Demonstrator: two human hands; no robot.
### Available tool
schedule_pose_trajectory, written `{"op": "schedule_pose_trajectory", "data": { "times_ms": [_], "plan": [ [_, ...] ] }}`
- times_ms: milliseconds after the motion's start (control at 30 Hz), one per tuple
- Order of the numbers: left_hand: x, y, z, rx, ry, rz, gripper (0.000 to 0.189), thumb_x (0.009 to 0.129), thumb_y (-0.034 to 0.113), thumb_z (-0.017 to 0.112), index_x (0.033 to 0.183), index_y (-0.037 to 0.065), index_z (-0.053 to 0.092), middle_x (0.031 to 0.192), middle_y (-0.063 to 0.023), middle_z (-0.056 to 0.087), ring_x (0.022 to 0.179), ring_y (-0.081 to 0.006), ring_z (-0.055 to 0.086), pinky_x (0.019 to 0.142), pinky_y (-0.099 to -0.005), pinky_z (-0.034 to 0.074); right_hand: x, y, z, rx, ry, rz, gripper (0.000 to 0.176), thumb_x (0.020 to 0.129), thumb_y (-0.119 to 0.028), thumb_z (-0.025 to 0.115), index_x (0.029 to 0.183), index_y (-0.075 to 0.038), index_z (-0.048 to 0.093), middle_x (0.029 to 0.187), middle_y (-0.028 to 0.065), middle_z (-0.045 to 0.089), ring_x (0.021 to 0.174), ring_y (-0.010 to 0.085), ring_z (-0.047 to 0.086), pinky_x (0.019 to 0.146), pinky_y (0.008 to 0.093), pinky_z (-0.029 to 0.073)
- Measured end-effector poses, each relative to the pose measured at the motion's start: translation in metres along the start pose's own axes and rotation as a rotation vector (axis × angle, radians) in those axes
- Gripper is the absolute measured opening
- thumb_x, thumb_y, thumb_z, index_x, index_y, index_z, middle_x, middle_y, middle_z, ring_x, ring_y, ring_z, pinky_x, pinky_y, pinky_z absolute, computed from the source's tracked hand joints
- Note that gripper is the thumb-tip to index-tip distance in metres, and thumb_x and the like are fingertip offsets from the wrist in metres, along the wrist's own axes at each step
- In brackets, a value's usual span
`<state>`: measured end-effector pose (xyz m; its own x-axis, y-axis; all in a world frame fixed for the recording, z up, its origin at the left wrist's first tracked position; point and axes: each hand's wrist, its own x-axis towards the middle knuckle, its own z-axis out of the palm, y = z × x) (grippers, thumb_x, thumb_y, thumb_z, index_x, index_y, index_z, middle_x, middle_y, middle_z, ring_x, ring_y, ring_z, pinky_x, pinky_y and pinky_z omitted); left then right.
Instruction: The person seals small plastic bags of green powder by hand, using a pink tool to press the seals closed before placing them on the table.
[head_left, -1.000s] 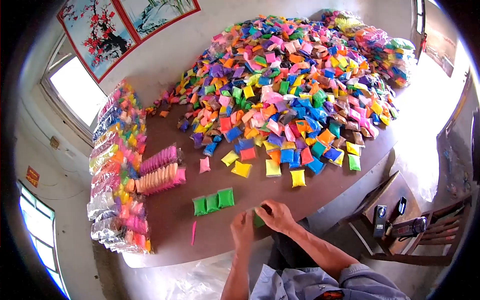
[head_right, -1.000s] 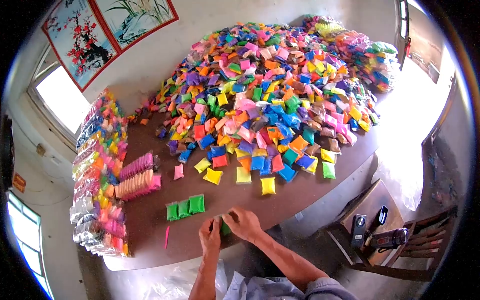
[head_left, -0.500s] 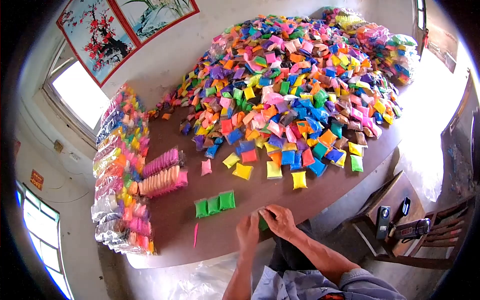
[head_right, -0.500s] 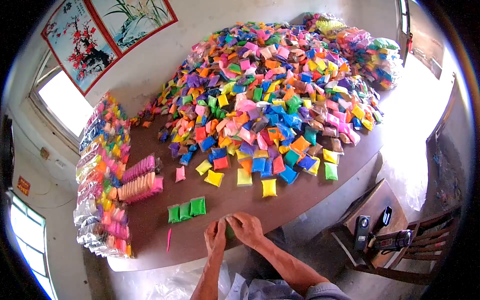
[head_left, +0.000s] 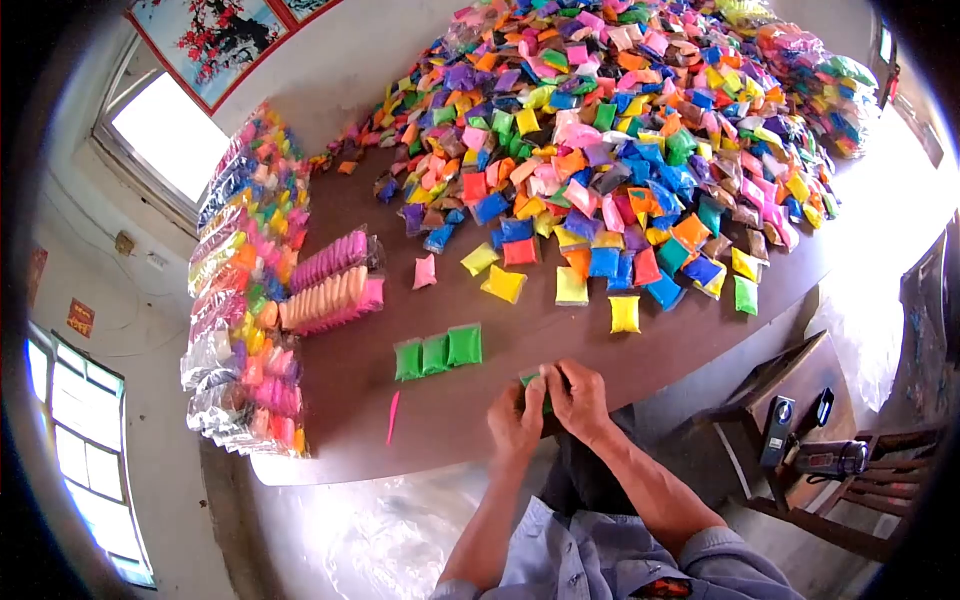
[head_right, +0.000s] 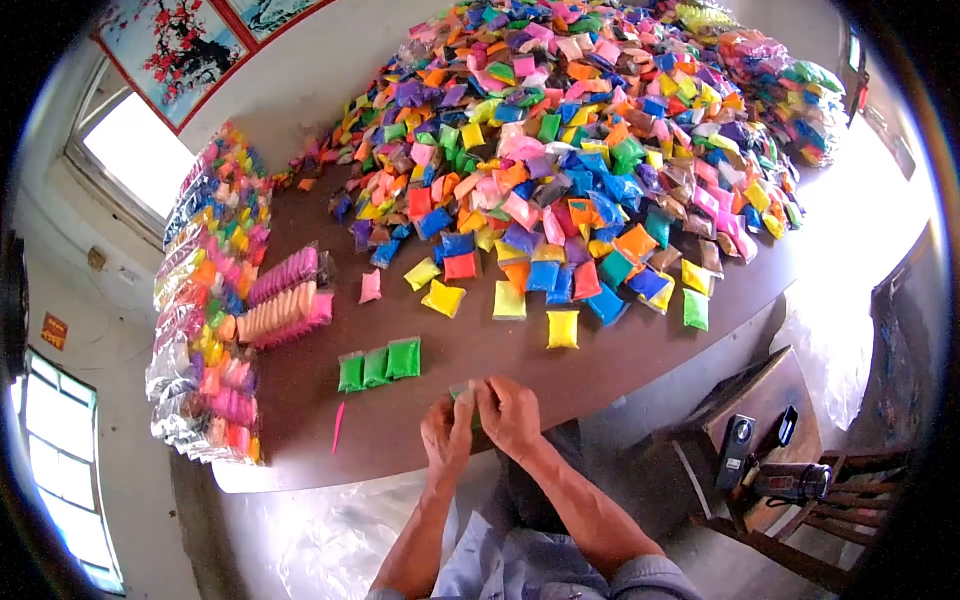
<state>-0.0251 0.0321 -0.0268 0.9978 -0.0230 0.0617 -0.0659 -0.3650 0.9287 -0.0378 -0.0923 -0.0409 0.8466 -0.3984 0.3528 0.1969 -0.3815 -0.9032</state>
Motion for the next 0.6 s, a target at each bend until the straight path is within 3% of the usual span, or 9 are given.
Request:
{"op": "schedule_pose_trajectory", "data": {
  "times_ms": [100,167,267,300,433,500,567,600],
  "plan": [
    [0.001,0.0,0.003,0.093,-0.016,0.157,0.031,0.104,0.023,0.063,0.086,-0.003,0.063,0.069,-0.0141,0.055,0.064,-0.0168,0.051,0.059,-0.038,0.044,-0.001,0.004,0.0,0.004,0.015,0.029,0.021,0.103,-0.016,0.065,0.089,-0.001,0.064,0.076,0.0207,0.063,0.062,0.0368,0.062,0.056,0.0399,0.047],
    [0.001,0.003,0.004,0.112,0.02,0.234,0.037,0.105,0.027,0.063,0.081,-0.002,0.062,0.069,-0.0233,0.059,0.056,-0.0352,0.055,0.056,-0.045,0.046,0.0,0.0,-0.001,0.008,0.03,-0.003,0.021,0.104,-0.016,0.063,0.09,-0.001,0.063,0.076,0.0206,0.063,0.063,0.0367,0.062,0.057,0.0399,0.047],
    [0.002,-0.003,0.006,0.171,0.083,0.329,0.034,0.106,0.023,0.061,0.082,-0.001,0.064,0.07,-0.025,0.059,0.058,-0.0392,0.058,0.057,-0.0462,0.046,0.002,-0.009,-0.004,-0.066,-0.046,-0.039,0.016,0.101,-0.02,0.063,0.097,-0.004,0.065,0.082,0.0168,0.064,0.073,0.0367,0.068,0.061,0.0429,0.055],
    [0.002,-0.004,0.005,0.166,0.081,0.333,0.034,0.106,0.023,0.061,0.082,-0.001,0.064,0.07,-0.025,0.059,0.058,-0.0392,0.058,0.057,-0.0462,0.046,0.002,-0.012,-0.01,-0.177,-0.112,-0.139,0.015,0.1,-0.02,0.061,0.105,-0.006,0.066,0.089,0.0134,0.065,0.078,0.0343,0.07,0.063,0.0433,0.057],
    [0.002,-0.006,0.001,0.167,0.084,0.3,0.033,0.105,0.022,0.062,0.082,-0.001,0.064,0.071,-0.0254,0.061,0.06,-0.0403,0.059,0.057,-0.0471,0.047,-0.003,0.003,0.0,-0.371,-0.102,-0.298,0.017,0.101,-0.021,0.059,0.108,-0.006,0.065,0.095,0.012,0.067,0.082,0.0338,0.072,0.066,0.0438,0.06],
    [0.001,-0.004,0.0,0.18,0.075,0.315,0.033,0.105,0.024,0.063,0.082,-0.001,0.064,0.072,-0.0256,0.061,0.06,-0.0405,0.06,0.057,-0.0471,0.047,-0.005,0.006,0.0,-0.287,-0.085,-0.243,0.017,0.102,-0.021,0.059,0.107,-0.006,0.065,0.095,0.0137,0.067,0.081,0.0358,0.072,0.066,0.0442,0.059],
    [-0.001,0.003,-0.001,0.137,0.002,0.193,0.034,0.104,0.025,0.064,0.082,0.0,0.064,0.072,-0.0256,0.061,0.061,-0.0421,0.059,0.057,-0.048,0.046,-0.005,0.003,-0.001,-0.205,-0.07,-0.19,0.017,0.103,-0.021,0.059,0.106,-0.005,0.064,0.094,0.0154,0.068,0.081,0.0379,0.072,0.065,0.0447,0.058],
    [-0.001,0.001,0.001,0.134,0.002,0.194,0.034,0.104,0.025,0.064,0.082,0.0,0.064,0.072,-0.0256,0.061,0.061,-0.0421,0.059,0.057,-0.048,0.046,-0.005,0.003,-0.001,-0.11,-0.047,-0.037,0.017,0.104,-0.021,0.059,0.106,-0.004,0.064,0.092,0.0174,0.068,0.08,0.0405,0.071,0.064,0.0453,0.057]
  ]
}}
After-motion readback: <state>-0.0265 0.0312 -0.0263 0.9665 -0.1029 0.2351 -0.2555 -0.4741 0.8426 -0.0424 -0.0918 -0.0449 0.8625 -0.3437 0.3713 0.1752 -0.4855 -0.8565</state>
